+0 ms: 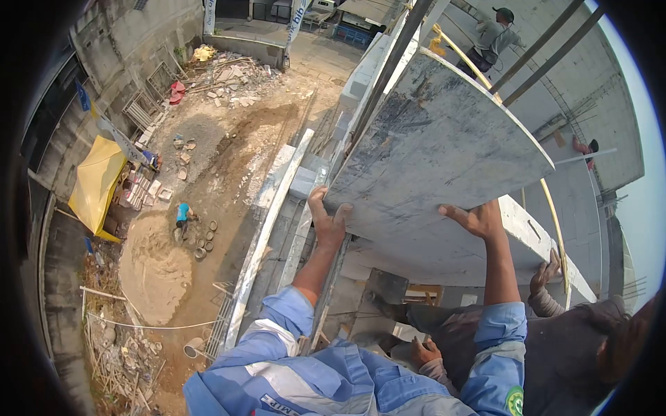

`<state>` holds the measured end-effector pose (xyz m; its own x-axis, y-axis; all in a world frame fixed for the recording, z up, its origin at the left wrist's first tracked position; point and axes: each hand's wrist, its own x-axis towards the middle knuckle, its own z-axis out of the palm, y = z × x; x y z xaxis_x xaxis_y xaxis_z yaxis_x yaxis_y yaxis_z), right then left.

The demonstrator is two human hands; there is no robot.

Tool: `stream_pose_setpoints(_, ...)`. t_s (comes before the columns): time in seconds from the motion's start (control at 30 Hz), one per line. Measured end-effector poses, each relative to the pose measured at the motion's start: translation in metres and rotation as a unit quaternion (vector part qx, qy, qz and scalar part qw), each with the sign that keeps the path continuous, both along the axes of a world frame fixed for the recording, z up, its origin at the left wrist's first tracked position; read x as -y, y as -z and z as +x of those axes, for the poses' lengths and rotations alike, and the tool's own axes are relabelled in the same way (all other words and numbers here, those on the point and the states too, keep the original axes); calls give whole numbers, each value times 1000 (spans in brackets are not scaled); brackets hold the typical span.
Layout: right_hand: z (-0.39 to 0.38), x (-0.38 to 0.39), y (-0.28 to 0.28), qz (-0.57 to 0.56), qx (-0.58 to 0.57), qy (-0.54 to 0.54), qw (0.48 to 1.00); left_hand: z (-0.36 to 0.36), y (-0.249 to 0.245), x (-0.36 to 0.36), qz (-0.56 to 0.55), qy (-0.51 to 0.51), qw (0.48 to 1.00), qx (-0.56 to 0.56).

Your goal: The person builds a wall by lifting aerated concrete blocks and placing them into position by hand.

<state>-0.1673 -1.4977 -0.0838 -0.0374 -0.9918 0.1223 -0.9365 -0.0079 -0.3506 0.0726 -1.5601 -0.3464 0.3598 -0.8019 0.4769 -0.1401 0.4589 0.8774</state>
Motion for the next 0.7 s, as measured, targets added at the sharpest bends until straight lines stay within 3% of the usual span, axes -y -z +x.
stream_pose_setpoints(0.13,4,-5,7,-74,-34,-25,996,-2,-2,-6,17,-10,1000,7)
stream_pose_setpoints(0.27,47,-34,5,-112,20,-37,993,21,13,1,78,91,990,-73)
stream_pose_setpoints(0.3,69,-51,4,-163,-10,-82,983,29,19,7,85,128,981,-116)
stream_pose_setpoints(0.33,90,-61,3,-210,-38,-123,969,43,8,7,55,139,985,-89)
stream_pose_setpoints(0.4,132,-69,7,-258,128,-144,947,70,-7,18,73,257,950,-164)
stream_pose_setpoints(0.47,170,-45,11,-416,69,-212,882,88,-36,34,50,240,954,-172)
stream_pose_setpoints(0.53,213,-19,8,-344,245,-185,887,114,-49,50,59,174,980,-82)
stream_pose_setpoints(0.6,249,19,24,-426,258,-123,858,132,-74,32,62,168,983,-45)
stream_pose_setpoints(0.67,270,40,29,-397,278,-39,874,141,-77,5,-18,339,938,75)
stream_pose_setpoints(0.7,277,50,32,-398,284,-35,872,135,-71,5,-16,341,937,81)
